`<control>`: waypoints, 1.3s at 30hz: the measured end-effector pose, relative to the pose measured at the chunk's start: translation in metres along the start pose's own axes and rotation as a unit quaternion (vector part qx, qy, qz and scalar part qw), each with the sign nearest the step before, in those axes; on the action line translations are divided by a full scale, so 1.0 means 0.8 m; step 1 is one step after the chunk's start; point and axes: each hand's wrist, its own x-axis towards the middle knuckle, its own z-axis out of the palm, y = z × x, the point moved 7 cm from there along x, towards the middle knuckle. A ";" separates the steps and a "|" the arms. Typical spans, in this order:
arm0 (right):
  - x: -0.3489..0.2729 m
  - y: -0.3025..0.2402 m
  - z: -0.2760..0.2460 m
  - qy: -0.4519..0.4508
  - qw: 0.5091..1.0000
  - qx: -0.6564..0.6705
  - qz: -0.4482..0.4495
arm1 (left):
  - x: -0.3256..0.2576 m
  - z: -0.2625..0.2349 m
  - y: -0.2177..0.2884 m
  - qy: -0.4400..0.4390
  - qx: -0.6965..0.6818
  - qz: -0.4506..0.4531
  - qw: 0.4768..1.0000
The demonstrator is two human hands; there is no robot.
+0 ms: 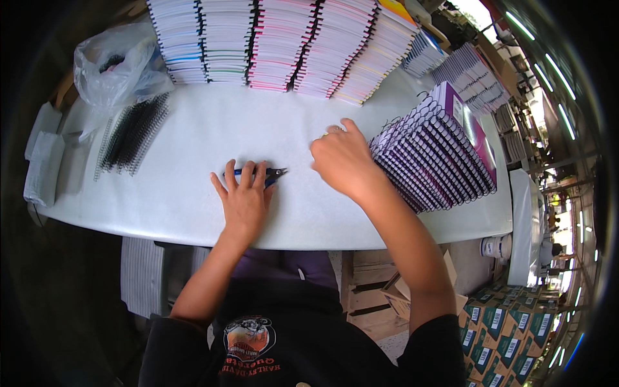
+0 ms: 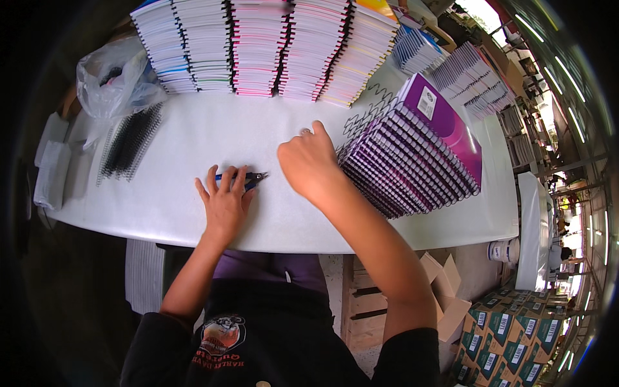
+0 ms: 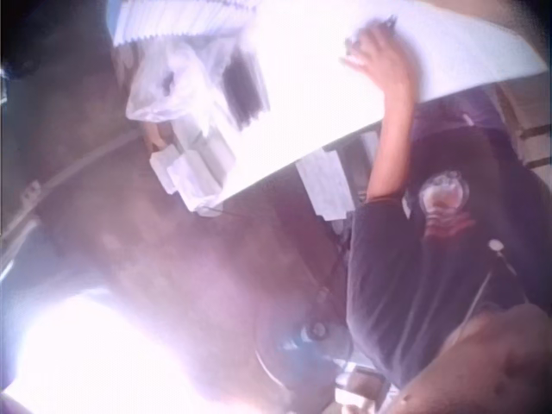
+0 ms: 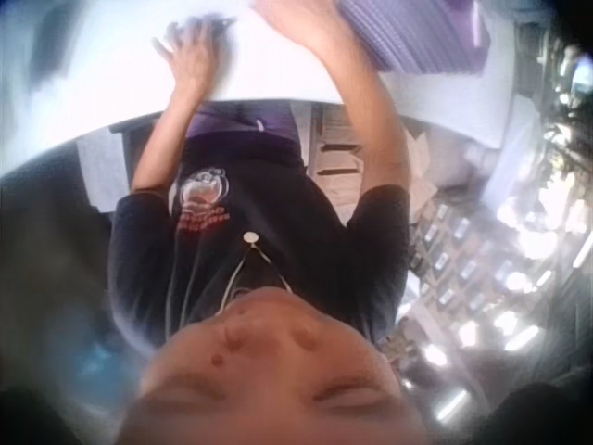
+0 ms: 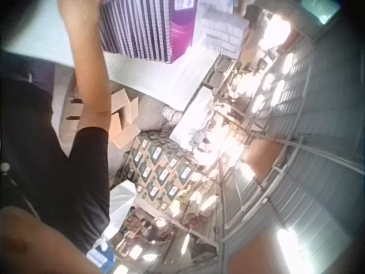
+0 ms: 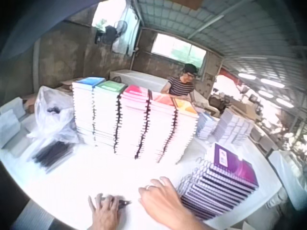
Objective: The person uses blue-handled pliers to trim and bend the ends of plastic spiral coils on a stack of notebooks, working through the stack one notebook at a time.
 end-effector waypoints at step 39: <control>0.077 0.037 0.143 -0.321 0.946 -0.028 0.031 | -0.060 0.077 0.168 -0.455 -0.772 -0.340 0.287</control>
